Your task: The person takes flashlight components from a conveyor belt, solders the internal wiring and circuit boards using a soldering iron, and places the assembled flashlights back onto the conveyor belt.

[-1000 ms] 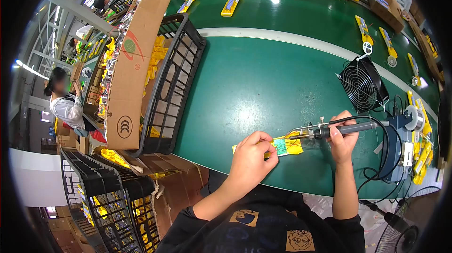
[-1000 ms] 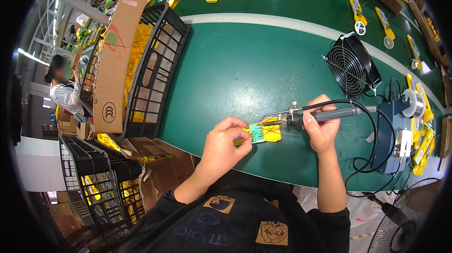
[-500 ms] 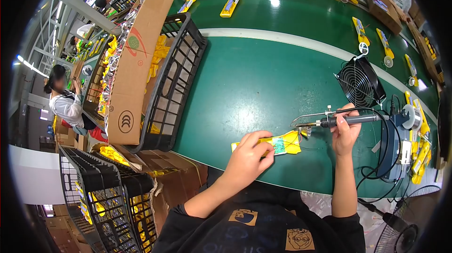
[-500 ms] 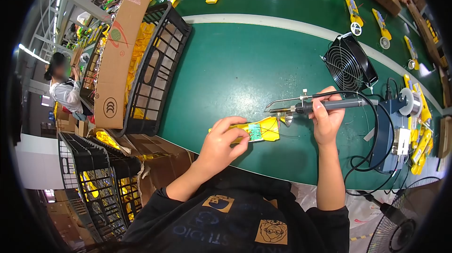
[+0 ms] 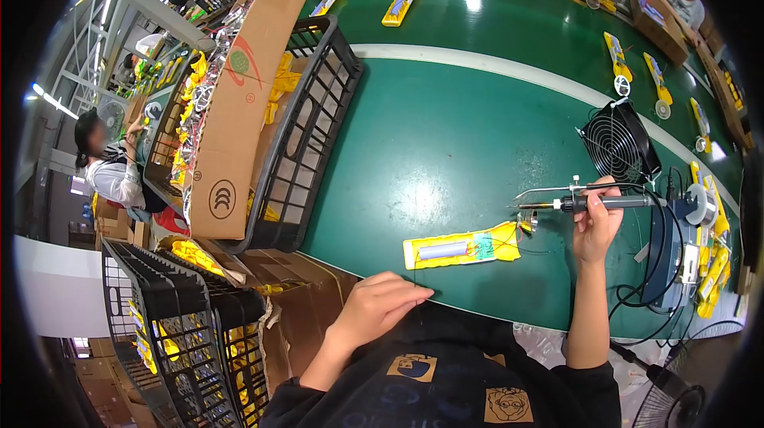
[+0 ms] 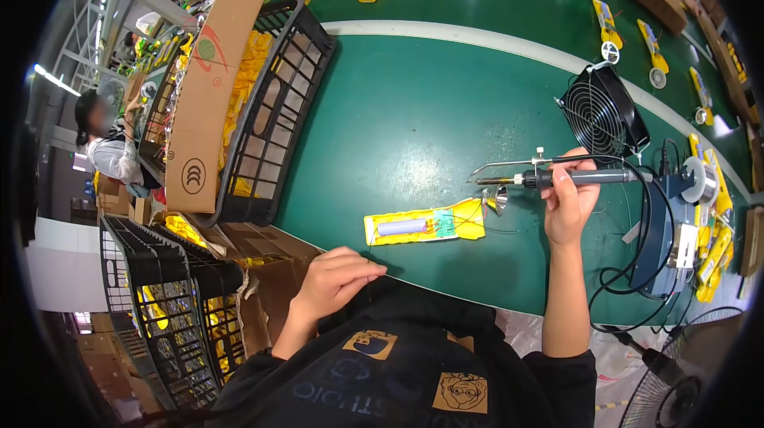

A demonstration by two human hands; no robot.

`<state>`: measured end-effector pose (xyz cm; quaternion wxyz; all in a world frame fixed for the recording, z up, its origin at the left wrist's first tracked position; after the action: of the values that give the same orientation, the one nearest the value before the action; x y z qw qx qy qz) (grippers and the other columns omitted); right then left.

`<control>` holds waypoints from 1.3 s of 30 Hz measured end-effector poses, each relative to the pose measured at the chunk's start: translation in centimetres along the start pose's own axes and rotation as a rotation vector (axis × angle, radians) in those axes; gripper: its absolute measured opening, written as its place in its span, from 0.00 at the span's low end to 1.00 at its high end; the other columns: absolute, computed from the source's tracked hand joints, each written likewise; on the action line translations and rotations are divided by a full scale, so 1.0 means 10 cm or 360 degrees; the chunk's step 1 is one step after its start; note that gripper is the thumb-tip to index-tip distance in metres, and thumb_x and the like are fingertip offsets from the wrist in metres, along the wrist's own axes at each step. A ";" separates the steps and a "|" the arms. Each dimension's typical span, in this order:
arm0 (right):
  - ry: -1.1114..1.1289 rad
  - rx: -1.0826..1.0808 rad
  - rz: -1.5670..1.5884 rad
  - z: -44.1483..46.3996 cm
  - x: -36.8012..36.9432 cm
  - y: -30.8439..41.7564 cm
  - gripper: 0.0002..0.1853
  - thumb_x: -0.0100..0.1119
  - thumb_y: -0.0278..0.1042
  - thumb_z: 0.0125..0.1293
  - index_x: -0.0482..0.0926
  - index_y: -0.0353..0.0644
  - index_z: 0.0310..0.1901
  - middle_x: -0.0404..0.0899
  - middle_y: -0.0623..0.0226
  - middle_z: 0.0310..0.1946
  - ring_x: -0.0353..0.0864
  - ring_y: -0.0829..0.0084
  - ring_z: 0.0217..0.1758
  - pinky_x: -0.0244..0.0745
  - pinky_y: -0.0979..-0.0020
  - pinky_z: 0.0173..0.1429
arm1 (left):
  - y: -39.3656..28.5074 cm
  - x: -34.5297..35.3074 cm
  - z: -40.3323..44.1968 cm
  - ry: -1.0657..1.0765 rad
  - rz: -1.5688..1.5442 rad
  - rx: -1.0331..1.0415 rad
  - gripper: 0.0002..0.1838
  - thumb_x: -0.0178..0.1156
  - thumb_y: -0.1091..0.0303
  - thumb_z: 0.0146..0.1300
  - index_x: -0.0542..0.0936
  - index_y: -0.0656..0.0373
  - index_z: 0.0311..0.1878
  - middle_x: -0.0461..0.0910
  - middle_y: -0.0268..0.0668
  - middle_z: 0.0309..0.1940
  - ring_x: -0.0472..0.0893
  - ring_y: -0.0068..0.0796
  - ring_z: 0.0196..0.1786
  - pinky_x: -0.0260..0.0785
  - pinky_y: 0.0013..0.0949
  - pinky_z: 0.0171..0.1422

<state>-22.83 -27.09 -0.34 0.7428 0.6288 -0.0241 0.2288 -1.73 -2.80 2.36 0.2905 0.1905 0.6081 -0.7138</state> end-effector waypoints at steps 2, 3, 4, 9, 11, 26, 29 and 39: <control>-0.0045 -0.0040 -0.0034 0.01 -0.02 0.00 0.08 0.55 0.32 0.57 0.66 0.39 0.31 0.67 0.72 0.22 0.64 0.87 0.17 0.57 0.87 0.18 | -0.02 0.01 0.09 -0.0071 0.0017 -0.0051 0.12 0.63 0.77 0.47 0.82 0.57 0.38 0.80 0.32 0.26 0.76 0.27 0.28 0.68 0.29 0.36; -0.0079 -0.0073 -0.0058 0.01 -0.02 -0.03 0.08 0.55 0.31 0.57 0.66 0.39 0.31 0.67 0.72 0.23 0.64 0.87 0.17 0.58 0.86 0.18 | -0.05 0.00 0.14 -0.0157 0.0083 -0.0021 0.13 0.63 0.77 0.46 0.82 0.57 0.38 0.80 0.32 0.25 0.75 0.28 0.28 0.68 0.29 0.36; -0.0114 -0.0107 -0.0080 0.01 -0.03 -0.04 0.08 0.55 0.30 0.57 0.66 0.39 0.31 0.67 0.72 0.23 0.64 0.87 0.17 0.59 0.86 0.19 | -0.08 -0.02 0.18 -0.0243 0.0151 0.0010 0.13 0.63 0.77 0.46 0.82 0.57 0.38 0.79 0.33 0.25 0.75 0.29 0.27 0.68 0.30 0.36; -0.0194 -0.0103 -0.0077 0.00 -0.05 -0.04 0.07 0.54 0.29 0.58 0.66 0.39 0.33 0.67 0.72 0.23 0.65 0.87 0.18 0.60 0.85 0.19 | 0.06 0.09 0.28 -0.0644 -0.0211 0.0071 0.08 0.66 0.78 0.45 0.81 0.61 0.32 0.80 0.36 0.25 0.78 0.31 0.30 0.69 0.32 0.44; -0.0186 -0.0090 -0.0071 0.01 -0.05 -0.04 0.07 0.54 0.29 0.59 0.66 0.39 0.33 0.67 0.72 0.22 0.65 0.87 0.17 0.59 0.86 0.18 | 0.10 0.16 0.31 -0.0675 -0.0336 0.0045 0.06 0.66 0.78 0.45 0.80 0.62 0.28 0.80 0.35 0.26 0.78 0.32 0.31 0.69 0.34 0.46; 0.0113 0.0105 -0.0130 -0.02 0.11 0.01 0.11 0.56 0.35 0.55 0.65 0.41 0.29 0.65 0.72 0.19 0.62 0.87 0.16 0.56 0.87 0.19 | -0.05 0.31 0.47 -0.0396 0.0164 0.0189 0.06 0.68 0.74 0.43 0.80 0.57 0.27 0.75 0.30 0.24 0.74 0.28 0.27 0.64 0.32 0.39; 0.0321 0.0111 -0.0092 -0.05 0.13 -0.05 0.11 0.58 0.35 0.54 0.67 0.39 0.29 0.67 0.72 0.21 0.63 0.87 0.16 0.57 0.86 0.18 | -0.06 0.32 0.51 -0.0363 0.0233 0.0193 0.06 0.67 0.73 0.44 0.80 0.57 0.27 0.75 0.30 0.23 0.73 0.28 0.27 0.63 0.31 0.38; 0.0562 0.0215 -0.0118 -0.13 0.26 -0.07 0.05 0.55 0.23 0.50 0.69 0.35 0.27 0.67 0.69 0.23 0.65 0.83 0.21 0.60 0.81 0.24 | -0.07 0.36 0.55 -0.0308 0.0287 0.0167 0.06 0.67 0.71 0.44 0.80 0.55 0.27 0.75 0.29 0.23 0.73 0.28 0.26 0.61 0.31 0.40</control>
<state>-20.58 -25.16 -0.47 0.6994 0.6278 0.1453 0.3091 -4.44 -8.76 1.64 0.4005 0.1895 0.5195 -0.7306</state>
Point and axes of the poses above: each hand's wrist, its own z-axis towards the middle knuckle, its own x-axis out of the palm, y = z × x, the point moved 6 cm from there along z, towards the middle knuckle
